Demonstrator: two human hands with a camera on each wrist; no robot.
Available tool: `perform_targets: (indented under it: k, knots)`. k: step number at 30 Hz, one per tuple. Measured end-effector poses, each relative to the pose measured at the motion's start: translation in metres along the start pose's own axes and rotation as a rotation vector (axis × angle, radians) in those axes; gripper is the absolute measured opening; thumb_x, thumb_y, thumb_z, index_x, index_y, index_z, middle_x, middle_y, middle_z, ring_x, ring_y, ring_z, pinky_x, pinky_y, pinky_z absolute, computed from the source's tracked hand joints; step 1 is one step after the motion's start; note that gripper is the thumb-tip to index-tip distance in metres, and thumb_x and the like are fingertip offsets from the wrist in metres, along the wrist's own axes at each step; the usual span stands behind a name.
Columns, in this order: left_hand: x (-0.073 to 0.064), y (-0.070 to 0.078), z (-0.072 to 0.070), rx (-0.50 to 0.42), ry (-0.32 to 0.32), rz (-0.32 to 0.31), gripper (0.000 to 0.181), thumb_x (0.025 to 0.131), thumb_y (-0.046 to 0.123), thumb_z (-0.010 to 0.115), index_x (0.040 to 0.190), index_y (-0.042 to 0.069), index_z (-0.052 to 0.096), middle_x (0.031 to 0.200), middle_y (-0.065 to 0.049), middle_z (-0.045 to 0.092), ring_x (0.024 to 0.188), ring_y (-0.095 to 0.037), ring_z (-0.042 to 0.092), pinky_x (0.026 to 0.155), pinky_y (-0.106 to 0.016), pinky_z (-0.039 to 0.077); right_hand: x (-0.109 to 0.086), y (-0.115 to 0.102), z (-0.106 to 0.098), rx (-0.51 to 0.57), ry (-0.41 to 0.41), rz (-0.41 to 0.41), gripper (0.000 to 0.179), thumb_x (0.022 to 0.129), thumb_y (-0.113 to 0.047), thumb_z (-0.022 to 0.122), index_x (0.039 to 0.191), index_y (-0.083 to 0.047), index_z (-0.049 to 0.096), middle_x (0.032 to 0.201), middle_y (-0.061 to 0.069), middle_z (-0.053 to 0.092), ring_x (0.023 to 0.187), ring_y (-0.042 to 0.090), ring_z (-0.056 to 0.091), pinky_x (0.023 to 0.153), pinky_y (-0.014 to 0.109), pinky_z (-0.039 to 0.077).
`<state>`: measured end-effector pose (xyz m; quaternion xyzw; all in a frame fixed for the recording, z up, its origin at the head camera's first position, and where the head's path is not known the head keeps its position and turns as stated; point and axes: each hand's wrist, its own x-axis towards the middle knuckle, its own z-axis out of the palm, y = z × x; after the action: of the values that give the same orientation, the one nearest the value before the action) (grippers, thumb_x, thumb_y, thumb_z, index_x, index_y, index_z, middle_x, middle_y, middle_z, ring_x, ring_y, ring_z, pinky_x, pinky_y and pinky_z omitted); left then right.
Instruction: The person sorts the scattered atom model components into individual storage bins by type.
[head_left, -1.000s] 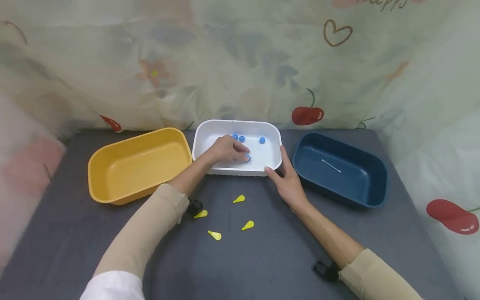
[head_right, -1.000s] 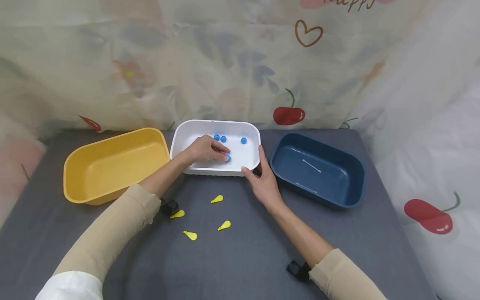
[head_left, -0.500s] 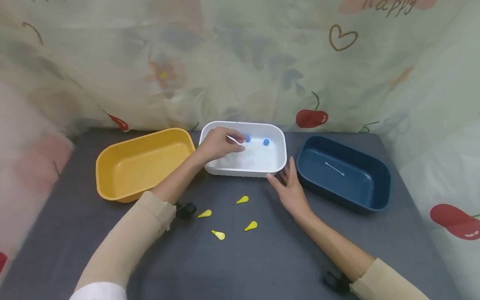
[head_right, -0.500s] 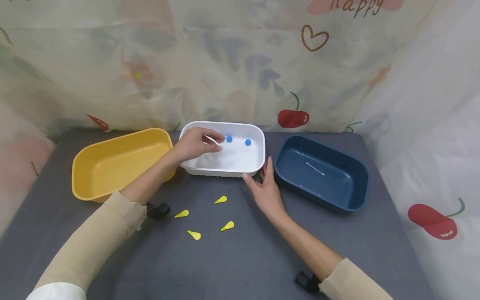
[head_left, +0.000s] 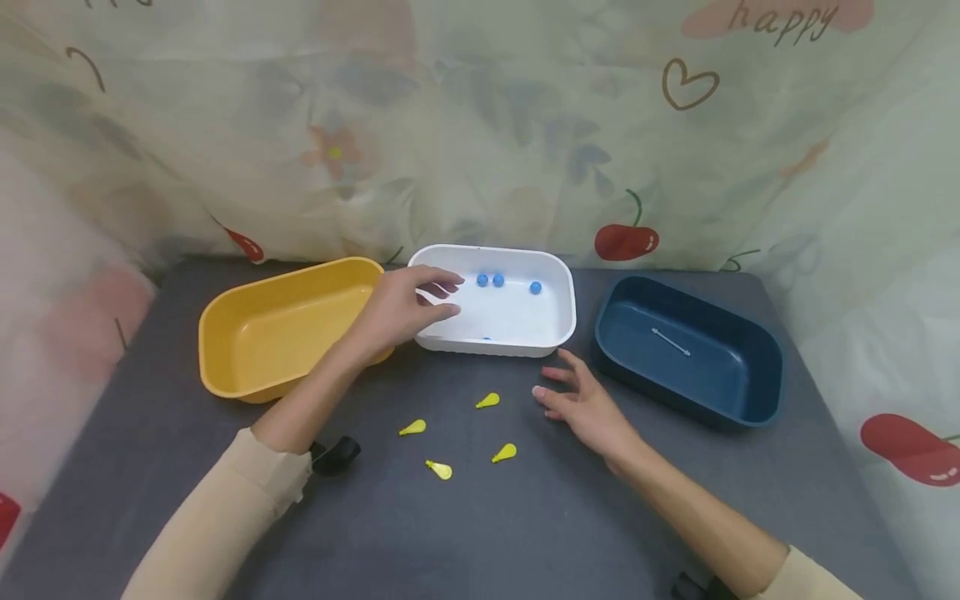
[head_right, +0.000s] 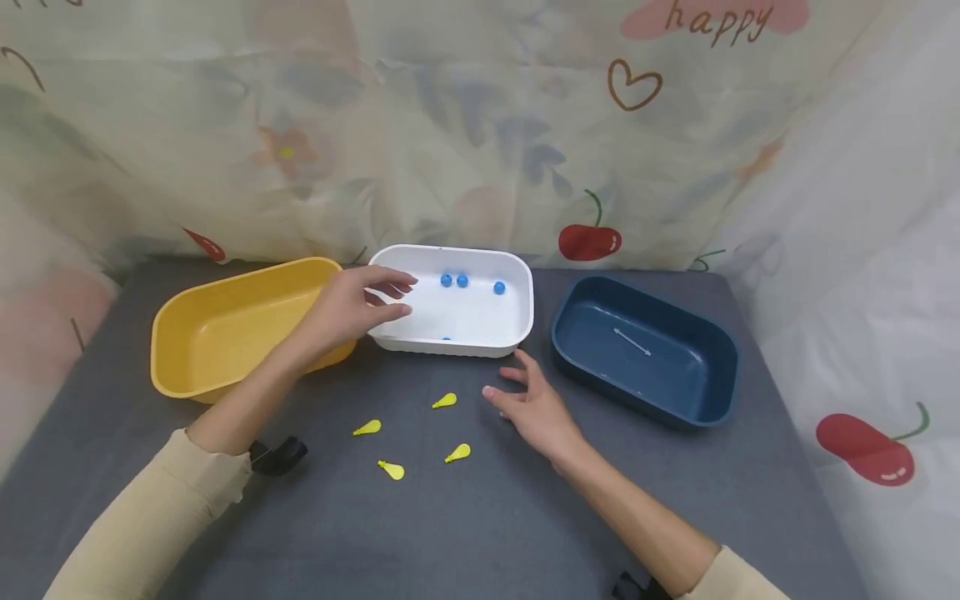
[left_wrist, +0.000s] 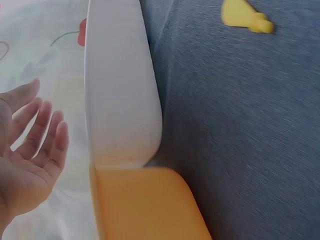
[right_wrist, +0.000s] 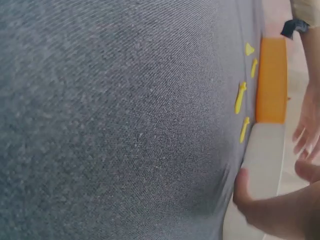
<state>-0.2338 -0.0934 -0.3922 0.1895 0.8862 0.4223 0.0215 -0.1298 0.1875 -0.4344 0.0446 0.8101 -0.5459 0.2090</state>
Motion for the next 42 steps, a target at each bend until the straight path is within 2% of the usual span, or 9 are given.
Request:
perform_targets:
  k: [3,6,13,18,21,31,35,39,42]
  knots:
    - [-0.013,-0.003,-0.008,0.01,0.028,0.004,0.037,0.087,0.021,0.078,0.122,0.013,0.07,0.114,0.0,0.071,0.099,-0.016,0.066,0.086,-0.034,0.054,0.001,0.0,0.002,0.024,-0.074,-0.068,0.07,0.096,-0.024,0.067,0.154,-0.013,0.03,0.145,0.014,0.05,0.115,0.027,0.063,0.094,0.038,0.052]
    - [-0.024,-0.006,-0.014,0.012,0.053,0.019,0.037,0.087,0.019,0.079,0.122,0.012,0.071,0.113,-0.001,0.071,0.099,-0.02,0.066,0.085,-0.036,0.055,0.003,0.001,0.003,-0.029,-0.128,-0.159,0.06,0.096,-0.022,0.068,0.148,-0.012,0.042,0.139,0.013,0.056,0.114,0.026,0.064,0.093,0.038,0.052]
    - [-0.048,-0.016,-0.032,0.052,0.114,0.017,0.039,0.085,0.018,0.08,0.122,0.012,0.071,0.114,-0.004,0.069,0.101,-0.023,0.064,0.086,-0.041,0.055,0.019,0.001,0.007,-0.181,-0.161,-0.341,0.044,0.094,-0.015,0.069,0.136,-0.009,0.057,0.127,0.01,0.065,0.107,0.021,0.067,0.089,0.035,0.055]
    - [-0.066,-0.025,-0.047,0.125,0.182,0.018,0.044,0.083,0.017,0.082,0.124,0.011,0.069,0.12,-0.005,0.066,0.106,-0.026,0.061,0.086,-0.046,0.054,0.03,0.002,0.009,-0.233,-0.171,-0.383,0.042,0.092,-0.013,0.072,0.132,-0.009,0.061,0.124,0.009,0.067,0.102,0.018,0.068,0.084,0.028,0.055]
    - [-0.078,-0.034,-0.055,0.138,0.208,-0.006,0.046,0.084,0.018,0.081,0.128,0.012,0.067,0.126,-0.005,0.063,0.111,-0.027,0.059,0.087,-0.049,0.053,0.036,0.004,0.011,-0.264,-0.172,-0.402,0.041,0.091,-0.011,0.073,0.13,-0.008,0.062,0.122,0.008,0.068,0.1,0.016,0.069,0.084,0.026,0.054]
    - [-0.121,-0.056,-0.08,0.101,0.35,-0.076,0.045,0.087,0.014,0.079,0.129,0.007,0.065,0.127,-0.012,0.064,0.118,-0.034,0.056,0.095,-0.053,0.047,0.049,0.005,0.024,-0.348,-0.168,-0.478,0.035,0.086,-0.006,0.076,0.12,-0.007,0.068,0.11,0.004,0.07,0.088,0.012,0.067,0.08,0.026,0.054]
    - [-0.135,-0.061,-0.087,0.133,0.387,-0.151,0.045,0.088,0.023,0.077,0.13,0.012,0.064,0.13,-0.012,0.062,0.12,-0.04,0.055,0.097,-0.056,0.043,0.051,0.006,0.031,-0.448,-0.128,-0.53,0.028,0.084,-0.005,0.079,0.111,-0.009,0.072,0.103,-0.001,0.068,0.083,0.008,0.063,0.076,0.026,0.053]
    - [-0.146,-0.069,-0.092,0.162,0.43,-0.189,0.049,0.087,0.027,0.078,0.132,0.016,0.064,0.133,-0.012,0.062,0.122,-0.044,0.053,0.097,-0.06,0.04,0.051,0.006,0.036,-0.575,-0.082,-0.552,0.021,0.084,-0.009,0.079,0.103,-0.014,0.073,0.093,-0.006,0.064,0.079,0.005,0.058,0.073,0.024,0.051]
    - [-0.153,-0.076,-0.095,0.182,0.457,-0.199,0.052,0.086,0.026,0.079,0.134,0.016,0.063,0.138,-0.009,0.059,0.128,-0.041,0.05,0.101,-0.059,0.037,0.05,0.003,0.039,-0.625,-0.068,-0.552,0.017,0.085,-0.009,0.079,0.1,-0.015,0.074,0.088,-0.007,0.063,0.077,0.006,0.056,0.071,0.024,0.05]
